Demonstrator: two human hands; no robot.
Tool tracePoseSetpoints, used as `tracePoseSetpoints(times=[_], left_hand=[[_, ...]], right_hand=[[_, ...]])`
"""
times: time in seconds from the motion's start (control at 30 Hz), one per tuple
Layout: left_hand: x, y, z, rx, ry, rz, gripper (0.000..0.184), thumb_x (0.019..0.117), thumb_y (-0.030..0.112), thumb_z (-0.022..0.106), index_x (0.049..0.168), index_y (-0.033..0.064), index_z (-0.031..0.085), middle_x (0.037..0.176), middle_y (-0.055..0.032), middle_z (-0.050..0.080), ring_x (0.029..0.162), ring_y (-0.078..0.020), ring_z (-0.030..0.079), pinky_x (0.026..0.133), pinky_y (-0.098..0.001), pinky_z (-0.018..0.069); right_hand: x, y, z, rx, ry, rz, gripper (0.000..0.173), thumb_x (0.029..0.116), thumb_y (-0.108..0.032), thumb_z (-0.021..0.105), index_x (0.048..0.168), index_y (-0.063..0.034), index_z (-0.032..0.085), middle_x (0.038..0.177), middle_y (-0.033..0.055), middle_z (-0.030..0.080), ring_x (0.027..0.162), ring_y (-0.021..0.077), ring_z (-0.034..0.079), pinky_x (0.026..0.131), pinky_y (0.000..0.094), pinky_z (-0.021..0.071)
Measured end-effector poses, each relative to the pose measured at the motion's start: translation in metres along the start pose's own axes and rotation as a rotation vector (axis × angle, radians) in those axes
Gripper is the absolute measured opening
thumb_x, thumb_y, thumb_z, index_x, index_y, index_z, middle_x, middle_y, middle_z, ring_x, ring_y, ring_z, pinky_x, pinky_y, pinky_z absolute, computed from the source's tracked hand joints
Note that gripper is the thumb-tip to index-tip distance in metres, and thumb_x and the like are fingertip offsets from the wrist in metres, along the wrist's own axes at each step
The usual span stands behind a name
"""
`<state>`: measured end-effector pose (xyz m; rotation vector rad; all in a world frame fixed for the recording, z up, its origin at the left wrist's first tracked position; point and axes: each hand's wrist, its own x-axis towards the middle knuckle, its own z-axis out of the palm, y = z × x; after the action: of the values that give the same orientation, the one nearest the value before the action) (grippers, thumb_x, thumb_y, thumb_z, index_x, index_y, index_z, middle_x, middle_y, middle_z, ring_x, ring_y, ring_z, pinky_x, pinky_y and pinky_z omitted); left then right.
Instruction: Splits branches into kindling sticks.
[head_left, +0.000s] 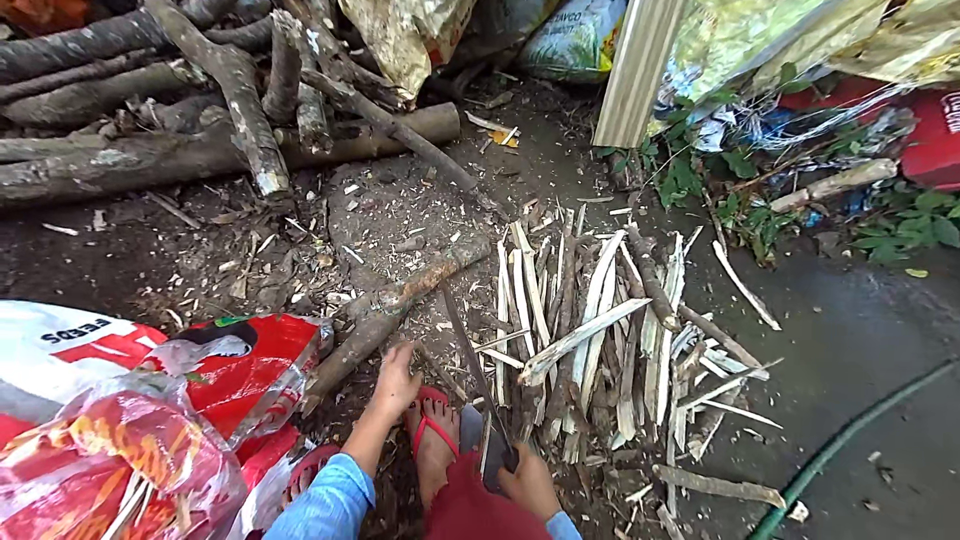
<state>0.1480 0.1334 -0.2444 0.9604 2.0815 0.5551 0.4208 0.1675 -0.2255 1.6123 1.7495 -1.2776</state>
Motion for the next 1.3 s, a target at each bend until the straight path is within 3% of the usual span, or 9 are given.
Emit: tracePoseSetpoints(times=[0.07, 0.13, 0.2, 0.3, 0.37, 0.57, 0.73, 0.93, 1.3], left_hand=[[0.009, -0.001, 0.016, 0.183, -0.124, 0.084, 0.051, 0.0932, -0.005, 0.057, 0.144, 0.0044, 0.058, 0.156, -0.0182, 0.048, 0.148, -0.0368, 0.04, 0.122, -0.0525, 0.0318], [0.017, -0.002, 0.029, 0.375, -0.28, 0.217, 0.05, 0.0964, -0.007, 0.049, 0.143, 0.0081, 0.06, 0.157, -0.0149, 0.048, 0.153, -0.0375, 0.032, 0.124, -0.0576, 0.0231], [0.026, 0.0, 0.038, 0.527, -0.401, 0.332, 0.046, 0.1015, -0.006, 0.045, 0.142, 0.0078, 0.06, 0.155, -0.0148, 0.051, 0.153, -0.037, 0.032, 0.126, -0.0592, 0.0171], [0.039, 0.007, 0.039, 0.654, -0.471, 0.411, 0.036, 0.1041, -0.004, 0.043, 0.134, -0.0004, 0.063, 0.142, -0.0216, 0.059, 0.144, -0.0397, 0.044, 0.123, -0.0586, 0.0238], [0.046, 0.016, 0.031, 0.674, -0.514, 0.38, 0.034, 0.105, -0.002, 0.043, 0.133, -0.0028, 0.062, 0.143, -0.0243, 0.056, 0.142, -0.0418, 0.045, 0.12, -0.0587, 0.0287], [0.046, 0.032, 0.003, 0.245, -0.257, 0.226, 0.032, 0.105, 0.008, 0.054, 0.133, -0.0063, 0.058, 0.137, -0.0267, 0.06, 0.131, -0.0397, 0.057, 0.115, -0.0509, 0.0417], [0.047, 0.028, 0.01, 0.01, -0.091, 0.237, 0.035, 0.1027, 0.002, 0.053, 0.135, -0.012, 0.057, 0.134, -0.0302, 0.061, 0.126, -0.0379, 0.061, 0.113, -0.0441, 0.0446], [0.046, 0.023, 0.011, -0.076, -0.1, 0.187, 0.037, 0.1031, 0.001, 0.051, 0.139, -0.0102, 0.054, 0.136, -0.0278, 0.061, 0.127, -0.0335, 0.062, 0.113, -0.0412, 0.0453], [0.035, 0.027, 0.01, 0.004, -0.08, 0.194, 0.034, 0.1052, 0.002, 0.05, 0.136, -0.0117, 0.055, 0.134, -0.03, 0.061, 0.127, -0.0375, 0.062, 0.113, -0.0437, 0.0439]], right_hand=[[0.0, 0.004, 0.0, 0.043, 0.023, -0.009, 0.049, 0.0887, -0.017, 0.073, 0.132, 0.0032, 0.061, 0.109, 0.0255, 0.072, 0.105, 0.0395, 0.07, 0.095, 0.0572, 0.0531], [-0.003, 0.009, 0.0, 0.071, 0.037, -0.012, 0.049, 0.0882, -0.016, 0.074, 0.132, 0.0035, 0.061, 0.109, 0.026, 0.071, 0.105, 0.04, 0.07, 0.095, 0.0577, 0.053], [-0.006, 0.014, 0.0, 0.097, 0.061, -0.022, 0.048, 0.0867, -0.015, 0.074, 0.129, 0.0045, 0.063, 0.107, 0.0255, 0.071, 0.102, 0.0395, 0.07, 0.093, 0.0574, 0.0531], [-0.01, 0.019, -0.001, 0.141, 0.095, -0.027, 0.047, 0.0849, -0.013, 0.075, 0.126, 0.0066, 0.064, 0.103, 0.0262, 0.071, 0.1, 0.0399, 0.07, 0.091, 0.0574, 0.0531], [-0.012, 0.021, -0.002, 0.164, 0.116, -0.027, 0.047, 0.0844, -0.012, 0.076, 0.125, 0.0071, 0.064, 0.101, 0.0261, 0.071, 0.097, 0.0394, 0.07, 0.09, 0.057, 0.0534], [-0.025, 0.02, -0.004, 0.241, 0.207, -0.134, 0.044, 0.0812, -0.008, 0.074, 0.119, 0.0111, 0.065, 0.086, 0.0241, 0.069, 0.079, 0.036, 0.068, 0.077, 0.055, 0.0543], [-0.04, 0.005, -0.008, 0.268, 0.184, -0.206, 0.045, 0.0823, -0.007, 0.073, 0.121, 0.0129, 0.063, 0.089, 0.0262, 0.07, 0.083, 0.0377, 0.069, 0.08, 0.0553, 0.0548], [-0.046, -0.001, -0.011, 0.156, 0.152, -0.249, 0.041, 0.0856, -0.009, 0.072, 0.121, 0.0116, 0.065, 0.089, 0.0272, 0.071, 0.083, 0.0407, 0.071, 0.08, 0.0578, 0.0548], [-0.046, -0.011, -0.013, 0.055, 0.083, -0.17, 0.044, 0.0888, -0.013, 0.071, 0.126, 0.0091, 0.063, 0.098, 0.0282, 0.072, 0.094, 0.0444, 0.072, 0.088, 0.0604, 0.054]])
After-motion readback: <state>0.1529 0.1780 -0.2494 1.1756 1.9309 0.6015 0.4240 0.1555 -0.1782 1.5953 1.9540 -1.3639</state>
